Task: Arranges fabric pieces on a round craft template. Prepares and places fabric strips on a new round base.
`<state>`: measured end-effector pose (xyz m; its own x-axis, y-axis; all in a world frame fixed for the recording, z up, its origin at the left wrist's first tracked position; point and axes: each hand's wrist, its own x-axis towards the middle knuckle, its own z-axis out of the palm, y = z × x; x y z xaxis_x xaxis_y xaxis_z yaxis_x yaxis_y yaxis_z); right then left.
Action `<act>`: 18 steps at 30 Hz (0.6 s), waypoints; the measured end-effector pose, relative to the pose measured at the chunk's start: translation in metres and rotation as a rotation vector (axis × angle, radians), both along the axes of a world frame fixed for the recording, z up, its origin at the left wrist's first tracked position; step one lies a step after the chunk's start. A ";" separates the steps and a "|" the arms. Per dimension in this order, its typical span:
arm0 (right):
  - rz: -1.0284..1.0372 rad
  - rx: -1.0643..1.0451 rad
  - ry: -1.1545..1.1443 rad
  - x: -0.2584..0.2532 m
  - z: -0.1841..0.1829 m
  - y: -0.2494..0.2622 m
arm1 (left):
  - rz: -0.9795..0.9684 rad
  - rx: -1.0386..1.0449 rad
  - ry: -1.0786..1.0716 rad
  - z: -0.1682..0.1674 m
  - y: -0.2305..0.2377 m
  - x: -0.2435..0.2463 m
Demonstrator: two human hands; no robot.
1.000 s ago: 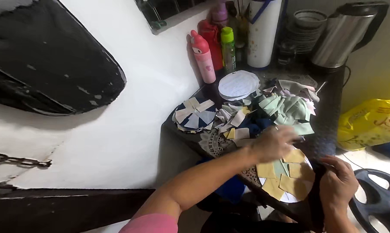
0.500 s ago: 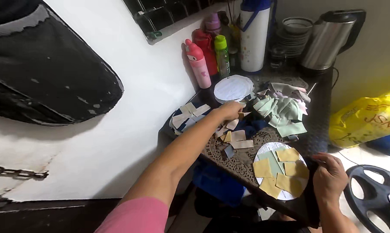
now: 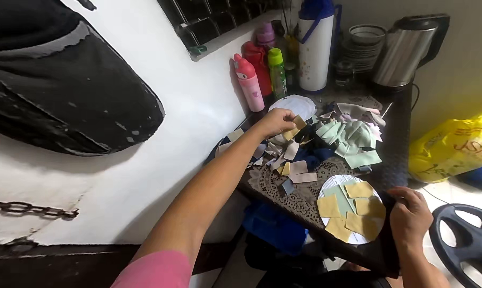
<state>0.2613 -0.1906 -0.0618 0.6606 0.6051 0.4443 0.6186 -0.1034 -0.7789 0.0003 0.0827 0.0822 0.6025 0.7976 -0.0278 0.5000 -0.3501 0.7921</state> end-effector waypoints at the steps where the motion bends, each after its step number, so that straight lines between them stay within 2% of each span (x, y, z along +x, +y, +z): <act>1: -0.001 0.003 -0.004 0.000 -0.001 0.000 | -0.013 -0.034 -0.022 0.000 -0.007 -0.001; 3: -0.003 0.005 -0.005 0.000 -0.001 0.001 | -0.071 -0.113 -0.022 -0.002 -0.022 -0.003; 5: -0.008 0.000 -0.010 0.001 -0.001 0.001 | -0.160 -0.154 0.070 -0.012 -0.037 -0.007; 8: -0.019 0.001 -0.012 0.000 -0.001 0.002 | -0.258 -0.016 0.359 -0.038 -0.044 -0.008; 10: -0.015 -0.007 -0.011 0.000 0.000 0.002 | -0.189 0.135 0.455 -0.042 -0.046 -0.001; 12: -0.007 -0.004 -0.012 0.000 -0.001 0.002 | -0.068 0.257 0.421 -0.043 -0.040 0.010; 15: -0.009 -0.005 -0.009 -0.001 0.000 0.003 | 0.038 0.282 0.363 -0.044 -0.028 0.036; 18: -0.010 -0.008 -0.014 -0.001 0.000 0.001 | -0.037 0.256 0.342 -0.062 -0.030 0.059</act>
<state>0.2601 -0.1893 -0.0621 0.6602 0.6022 0.4489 0.6283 -0.1152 -0.7694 0.0589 0.0523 0.0205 0.6216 0.7826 -0.0350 0.7019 -0.5366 0.4684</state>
